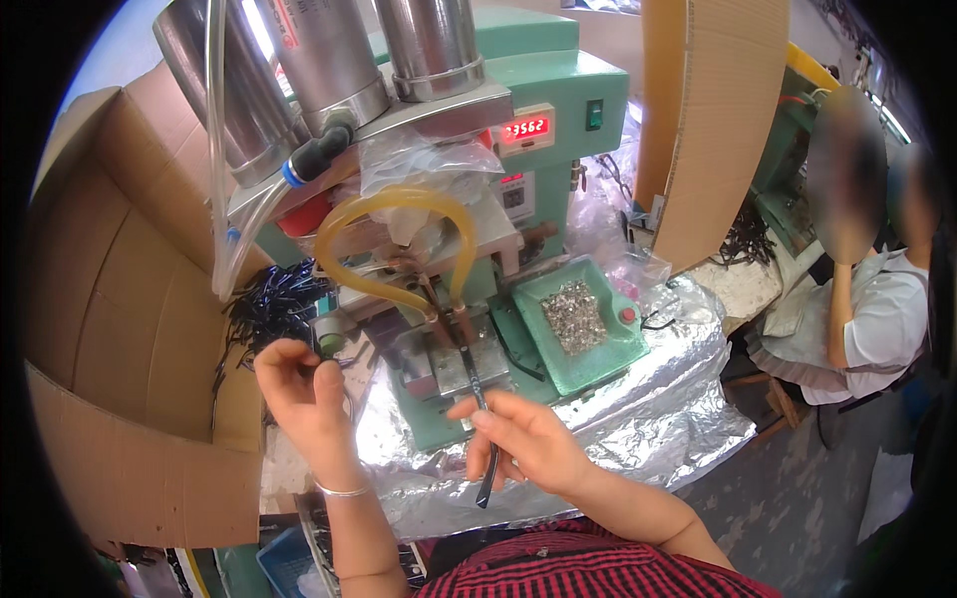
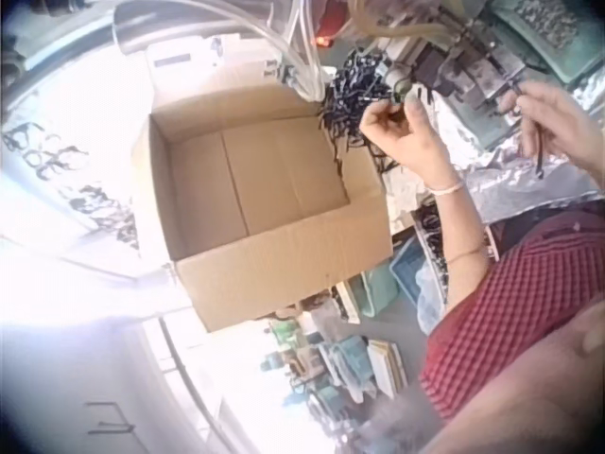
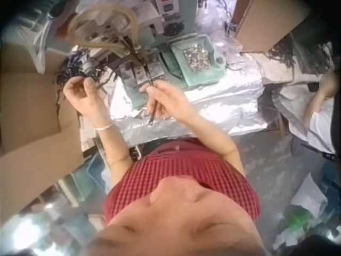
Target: The person operates a small green machine to process black wires and small metallic components. They repeatedly pick up wires, place them into the machine, and collect the processed components into a green tray. The task is performed continuously throughout the clip.
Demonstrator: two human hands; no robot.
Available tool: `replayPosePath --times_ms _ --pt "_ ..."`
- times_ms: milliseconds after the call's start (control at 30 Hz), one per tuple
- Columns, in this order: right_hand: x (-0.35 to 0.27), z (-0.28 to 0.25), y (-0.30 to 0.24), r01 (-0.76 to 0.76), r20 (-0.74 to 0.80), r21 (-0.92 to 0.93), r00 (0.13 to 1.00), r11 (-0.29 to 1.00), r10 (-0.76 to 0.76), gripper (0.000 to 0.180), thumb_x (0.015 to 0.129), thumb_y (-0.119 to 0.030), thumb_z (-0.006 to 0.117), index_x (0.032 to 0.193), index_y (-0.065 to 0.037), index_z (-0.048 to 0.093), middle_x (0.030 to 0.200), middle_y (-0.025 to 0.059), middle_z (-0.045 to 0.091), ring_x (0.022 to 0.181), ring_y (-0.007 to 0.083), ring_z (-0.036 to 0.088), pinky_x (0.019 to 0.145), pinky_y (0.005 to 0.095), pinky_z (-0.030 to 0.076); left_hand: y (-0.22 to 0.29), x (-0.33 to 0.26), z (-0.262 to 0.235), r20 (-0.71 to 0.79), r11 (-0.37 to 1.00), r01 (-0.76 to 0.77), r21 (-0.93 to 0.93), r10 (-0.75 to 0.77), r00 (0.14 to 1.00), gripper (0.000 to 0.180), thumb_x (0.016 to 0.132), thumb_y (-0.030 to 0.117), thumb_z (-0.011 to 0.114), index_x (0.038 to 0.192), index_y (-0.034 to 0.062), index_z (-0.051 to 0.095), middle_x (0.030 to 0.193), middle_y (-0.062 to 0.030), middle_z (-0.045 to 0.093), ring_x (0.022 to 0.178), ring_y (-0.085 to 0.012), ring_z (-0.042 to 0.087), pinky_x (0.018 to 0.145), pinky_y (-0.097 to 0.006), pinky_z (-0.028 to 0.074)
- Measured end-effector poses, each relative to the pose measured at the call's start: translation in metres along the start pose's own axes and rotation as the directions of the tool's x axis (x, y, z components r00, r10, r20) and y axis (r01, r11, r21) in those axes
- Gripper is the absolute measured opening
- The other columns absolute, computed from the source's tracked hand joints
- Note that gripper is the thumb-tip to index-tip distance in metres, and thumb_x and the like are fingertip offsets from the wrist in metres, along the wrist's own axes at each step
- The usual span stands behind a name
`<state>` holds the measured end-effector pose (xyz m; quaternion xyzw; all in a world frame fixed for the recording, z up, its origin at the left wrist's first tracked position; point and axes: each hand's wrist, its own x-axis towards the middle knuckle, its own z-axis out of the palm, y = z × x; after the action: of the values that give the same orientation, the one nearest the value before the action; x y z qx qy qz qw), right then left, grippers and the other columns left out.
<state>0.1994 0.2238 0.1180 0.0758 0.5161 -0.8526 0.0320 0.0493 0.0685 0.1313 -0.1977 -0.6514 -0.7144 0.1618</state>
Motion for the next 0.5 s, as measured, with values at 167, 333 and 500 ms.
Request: replayPosePath --times_ms 167,333,500 --pt "0.004 0.006 0.003 0.056 -0.07 -0.046 0.996 0.997 -0.059 0.028 0.1 -0.023 0.04 0.111 -0.002 0.055 0.059 0.0021 0.057 0.043 0.005 0.045 0.04 0.0173 0.033 -0.004 0.004 0.005 0.021 0.997 -0.044 -0.065 0.045 0.999 0.037 0.076 0.009 0.071 0.102 0.0042 0.045 0.092 -0.0022 0.041 0.083 -0.011 0.041 0.073 -0.022 0.038" --pt "0.003 0.006 0.002 0.096 -0.078 -0.073 0.992 0.993 -0.102 0.025 0.101 -0.021 0.04 0.107 -0.001 0.055 0.059 0.001 0.056 0.045 0.004 0.044 0.043 0.0188 0.034 -0.008 0.015 0.01 0.031 0.994 0.017 -0.106 -0.014 0.999 0.039 0.075 0.009 0.075 0.1 0.0056 0.046 0.091 -0.0013 0.041 0.08 -0.0095 0.042 0.07 -0.02 0.038" --pt "0.004 0.006 0.004 0.121 -0.084 -0.037 0.989 0.992 -0.124 0.024 0.101 -0.019 0.04 0.106 -0.001 0.056 0.058 -0.0001 0.055 0.05 0.0037 0.046 0.047 0.0194 0.035 -0.011 0.016 0.009 0.048 0.992 0.004 -0.124 0.002 0.999 0.038 0.075 0.01 0.077 0.099 0.0057 0.046 0.089 -0.0003 0.043 0.078 -0.0085 0.043 0.068 -0.019 0.039"
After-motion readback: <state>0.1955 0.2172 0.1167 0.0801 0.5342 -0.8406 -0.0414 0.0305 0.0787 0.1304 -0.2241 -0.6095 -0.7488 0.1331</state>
